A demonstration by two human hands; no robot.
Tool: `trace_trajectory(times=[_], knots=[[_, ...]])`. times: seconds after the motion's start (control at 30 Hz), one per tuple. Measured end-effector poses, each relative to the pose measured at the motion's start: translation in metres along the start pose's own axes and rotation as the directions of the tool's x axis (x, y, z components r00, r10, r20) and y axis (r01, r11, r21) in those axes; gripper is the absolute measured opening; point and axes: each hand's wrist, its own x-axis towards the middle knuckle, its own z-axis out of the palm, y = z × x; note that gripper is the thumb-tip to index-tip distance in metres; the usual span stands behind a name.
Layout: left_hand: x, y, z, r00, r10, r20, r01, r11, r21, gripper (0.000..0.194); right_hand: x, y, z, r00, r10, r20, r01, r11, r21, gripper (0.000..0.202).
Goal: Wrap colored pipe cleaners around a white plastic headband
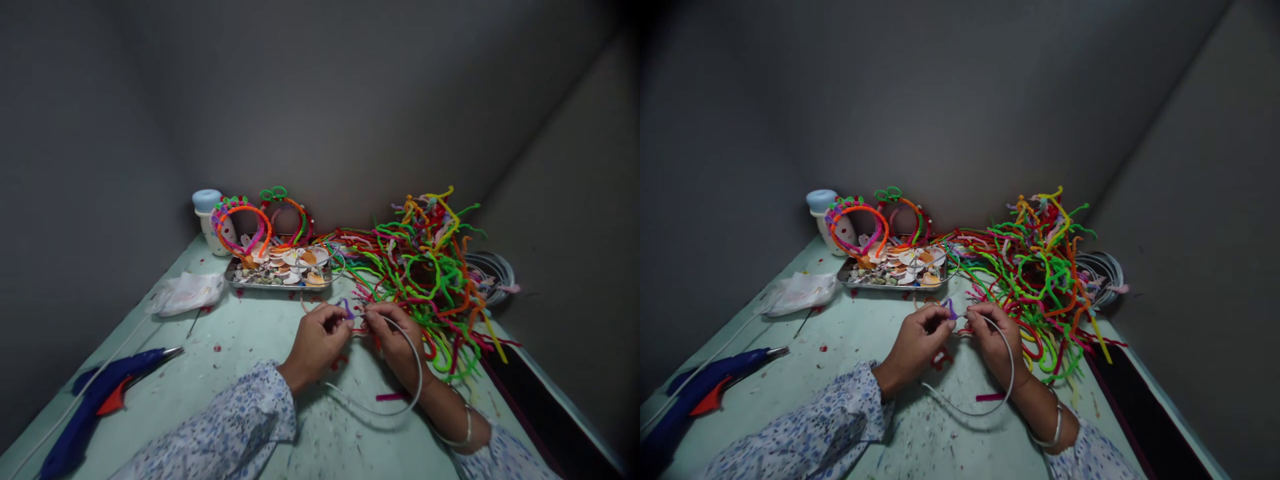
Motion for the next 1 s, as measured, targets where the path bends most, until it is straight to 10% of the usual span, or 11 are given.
trace_trajectory(times=[0.67, 1.0], knots=[[0.001, 0.009, -0.004, 0.999, 0.018, -0.034, -0.023, 0.989, -0.146, 0.024, 0.001, -0.005, 0.003, 0.991, 0.135, 0.022, -0.137, 0.978, 0.155, 0.023], [0.013, -0.019, -0.009, 0.983, -0.169, -0.073, 0.154, 0.971, -0.182, 0.031, 0.017, 0.005, -0.001, 0.958, 0.212, -0.194, -0.141, 0.935, 0.326, 0.024]])
